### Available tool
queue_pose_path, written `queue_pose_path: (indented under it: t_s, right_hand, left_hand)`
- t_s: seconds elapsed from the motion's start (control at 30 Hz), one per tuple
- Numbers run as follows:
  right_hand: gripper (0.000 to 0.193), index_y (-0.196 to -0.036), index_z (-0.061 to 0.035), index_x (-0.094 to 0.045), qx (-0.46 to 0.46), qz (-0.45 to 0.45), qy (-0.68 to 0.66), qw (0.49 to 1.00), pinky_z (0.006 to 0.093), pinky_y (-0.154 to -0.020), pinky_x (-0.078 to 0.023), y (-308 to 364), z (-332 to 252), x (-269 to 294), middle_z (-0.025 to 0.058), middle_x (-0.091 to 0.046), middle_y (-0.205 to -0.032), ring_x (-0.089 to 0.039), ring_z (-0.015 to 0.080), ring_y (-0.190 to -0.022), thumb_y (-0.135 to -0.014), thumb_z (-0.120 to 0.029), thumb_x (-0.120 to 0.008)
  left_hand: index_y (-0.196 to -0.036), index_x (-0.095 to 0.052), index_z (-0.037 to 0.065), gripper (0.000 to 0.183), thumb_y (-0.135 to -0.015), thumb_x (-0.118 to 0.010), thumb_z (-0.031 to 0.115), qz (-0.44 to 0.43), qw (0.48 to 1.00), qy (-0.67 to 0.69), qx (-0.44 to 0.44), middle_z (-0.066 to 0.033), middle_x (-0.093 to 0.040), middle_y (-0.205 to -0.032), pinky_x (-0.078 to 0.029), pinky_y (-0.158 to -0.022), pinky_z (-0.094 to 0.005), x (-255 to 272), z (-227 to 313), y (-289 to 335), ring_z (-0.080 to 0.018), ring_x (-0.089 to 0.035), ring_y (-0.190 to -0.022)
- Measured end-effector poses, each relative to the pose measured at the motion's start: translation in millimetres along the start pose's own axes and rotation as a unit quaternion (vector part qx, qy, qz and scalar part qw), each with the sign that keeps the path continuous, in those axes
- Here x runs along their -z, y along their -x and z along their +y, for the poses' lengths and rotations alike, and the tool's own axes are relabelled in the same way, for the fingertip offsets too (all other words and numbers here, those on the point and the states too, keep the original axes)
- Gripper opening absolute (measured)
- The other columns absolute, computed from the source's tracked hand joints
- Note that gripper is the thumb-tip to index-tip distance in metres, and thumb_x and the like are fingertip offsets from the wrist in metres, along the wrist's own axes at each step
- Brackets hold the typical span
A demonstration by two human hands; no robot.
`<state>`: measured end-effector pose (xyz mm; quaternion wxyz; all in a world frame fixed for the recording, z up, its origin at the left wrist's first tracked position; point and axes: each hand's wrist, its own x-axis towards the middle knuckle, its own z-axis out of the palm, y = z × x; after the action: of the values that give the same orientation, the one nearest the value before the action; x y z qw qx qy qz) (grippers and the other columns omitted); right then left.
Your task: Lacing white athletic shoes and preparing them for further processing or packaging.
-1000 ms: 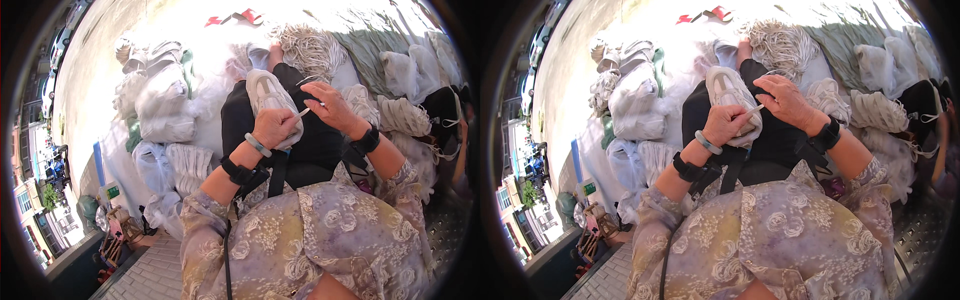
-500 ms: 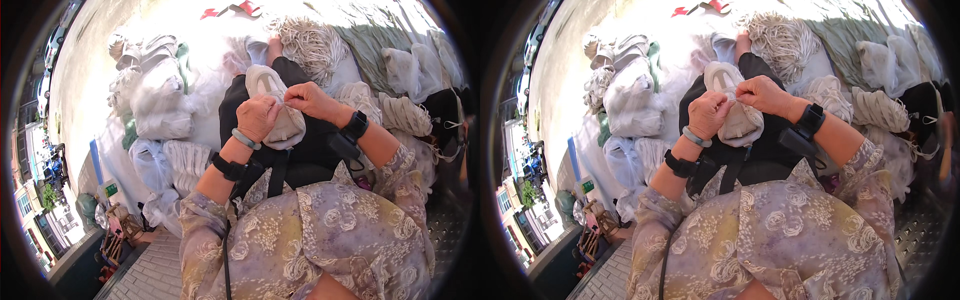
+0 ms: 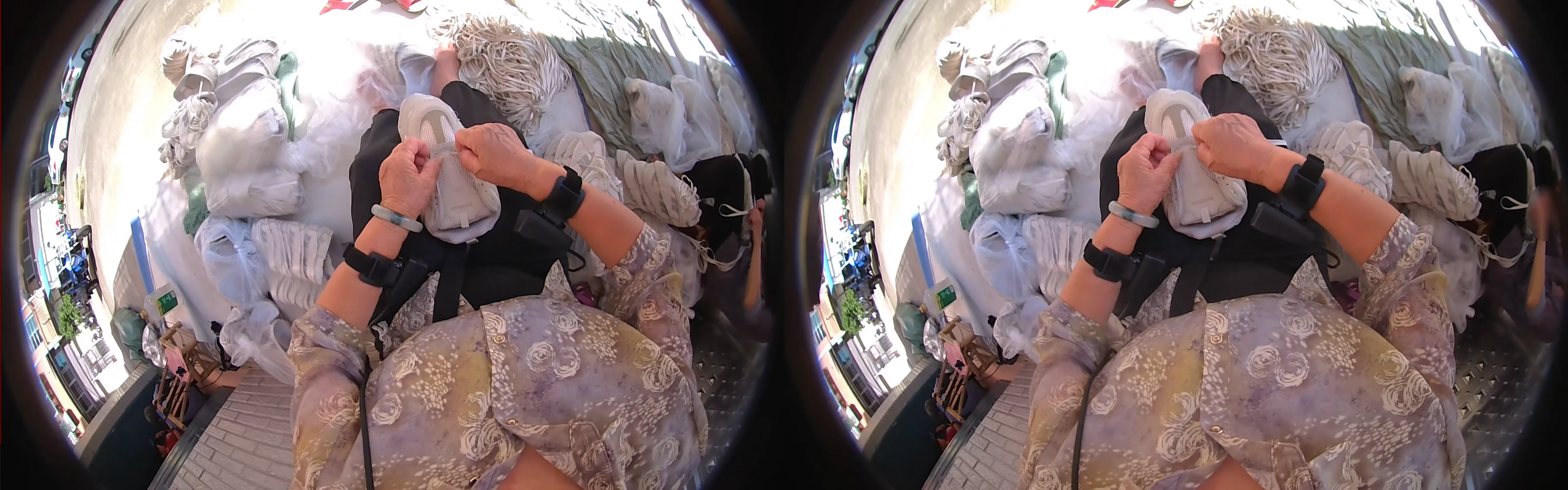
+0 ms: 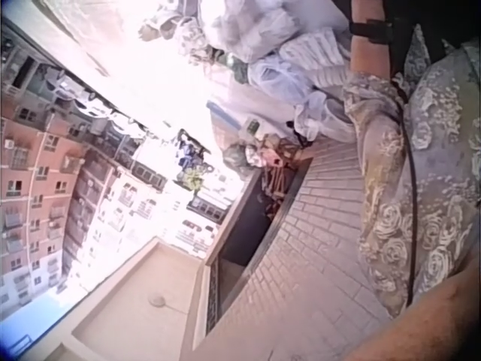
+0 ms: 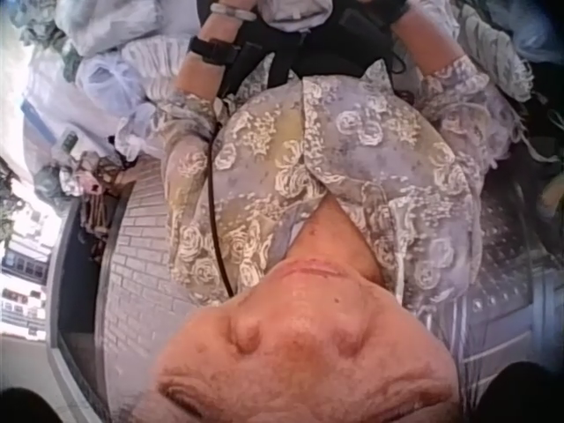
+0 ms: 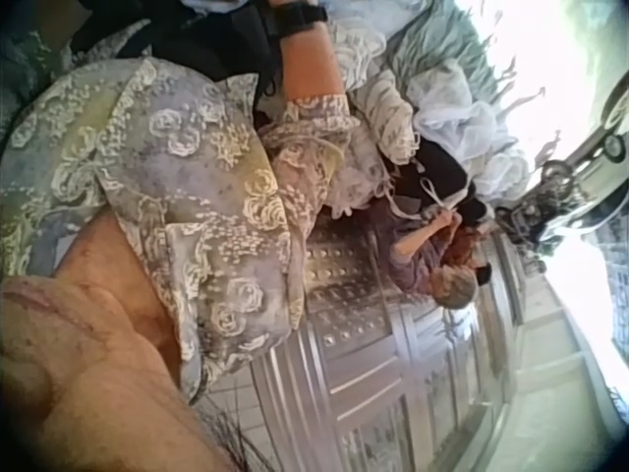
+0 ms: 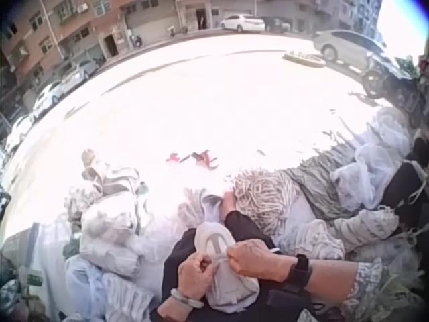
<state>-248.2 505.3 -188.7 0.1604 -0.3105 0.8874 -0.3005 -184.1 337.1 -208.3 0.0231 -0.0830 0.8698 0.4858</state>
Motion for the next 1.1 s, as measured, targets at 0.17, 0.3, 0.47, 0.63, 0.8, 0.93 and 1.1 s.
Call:
queue_pose_path:
  t_s: [0.17, 0.3, 0.47, 0.63, 0.8, 0.93, 1.1]
  right_hand:
    - [0.017, -0.069, -0.0012, -0.058, -0.020, -0.034, -0.035, 0.999, 0.0466, -0.068, -0.045, -3, 5, -2, 0.0205, -0.059, -0.069, -0.059, 0.0372, -0.072, -0.069, -0.015, -0.049]
    - [0.018, -0.069, -0.0008, -0.059, -0.031, -0.074, -0.008, 0.997, 0.0468, -0.070, -0.045, -8, 3, -1, 0.0217, -0.059, -0.070, -0.059, 0.0379, -0.074, -0.067, -0.016, -0.048]
    - [0.019, -0.069, -0.0008, -0.059, -0.012, -0.107, -0.037, 0.994, 0.0460, -0.069, -0.045, -16, 12, 1, 0.0211, -0.059, -0.070, -0.058, 0.0375, -0.073, -0.066, -0.015, -0.047]
    - [0.010, -0.069, 0.0003, -0.051, 0.059, -0.155, -0.156, 0.974, 0.0394, -0.060, -0.042, -24, 25, 3, 0.0176, -0.052, -0.064, -0.053, 0.0334, -0.062, -0.069, -0.010, -0.048]
    - [0.010, -0.072, -0.0031, -0.054, 0.087, -0.143, -0.135, 0.977, 0.0428, -0.065, -0.043, -24, 26, -2, 0.0167, -0.057, -0.070, -0.057, 0.0363, -0.072, -0.073, -0.012, -0.050]
    - [0.007, -0.077, -0.0021, -0.052, 0.117, -0.034, -0.090, 0.988, 0.0396, -0.062, -0.043, -10, 24, -11, 0.0155, -0.055, -0.069, -0.054, 0.0361, -0.069, -0.076, -0.009, -0.051]
    - [0.007, -0.078, -0.0016, -0.052, -0.003, 0.009, -0.103, 0.995, 0.0351, -0.059, -0.043, 1, 11, -3, 0.0125, -0.054, -0.066, -0.055, 0.0275, -0.063, -0.077, -0.008, -0.054]
  left_hand:
    - [-0.081, -0.055, 0.003, 0.018, -0.071, -0.069, 0.007, -0.003, 1.000, 0.008, -0.008, 0.0000, -0.054, -0.065, -0.045, -0.055, -0.0221, -1, -2, 1, -0.0068, -0.049, -0.056]
    - [-0.083, -0.054, 0.004, 0.019, -0.071, -0.069, 0.008, -0.016, 1.000, 0.001, 0.006, 0.0003, -0.053, -0.064, -0.045, -0.055, -0.0224, -2, -2, 2, -0.0067, -0.049, -0.056]
    - [-0.086, -0.053, 0.004, 0.023, -0.070, -0.069, 0.009, -0.025, 1.000, -0.007, -0.002, 0.0008, -0.052, -0.064, -0.044, -0.054, -0.0221, 1, 1, 2, -0.0062, -0.048, -0.055]
    - [-0.085, -0.052, 0.003, 0.023, -0.070, -0.069, 0.008, -0.052, 0.998, 0.032, 0.008, 0.0014, -0.051, -0.064, -0.044, -0.054, -0.0215, 6, 2, 1, -0.0060, -0.046, -0.055]
    - [-0.083, -0.051, 0.003, 0.023, -0.070, -0.069, 0.008, -0.067, 0.997, 0.023, -0.009, 0.0016, -0.050, -0.064, -0.043, -0.054, -0.0214, 7, -2, -3, -0.0059, -0.045, -0.055]
    - [-0.083, -0.051, 0.003, 0.022, -0.070, -0.069, 0.007, -0.066, 0.998, 0.003, -0.016, 0.0019, -0.050, -0.064, -0.043, -0.055, -0.0212, 4, -3, -4, -0.0057, -0.045, -0.056]
    - [-0.083, -0.052, 0.003, 0.020, -0.071, -0.068, 0.007, -0.066, 0.997, 0.032, 0.013, 0.0022, -0.052, -0.065, -0.043, -0.050, -0.0199, 0, -12, -11, -0.0052, -0.047, -0.054]
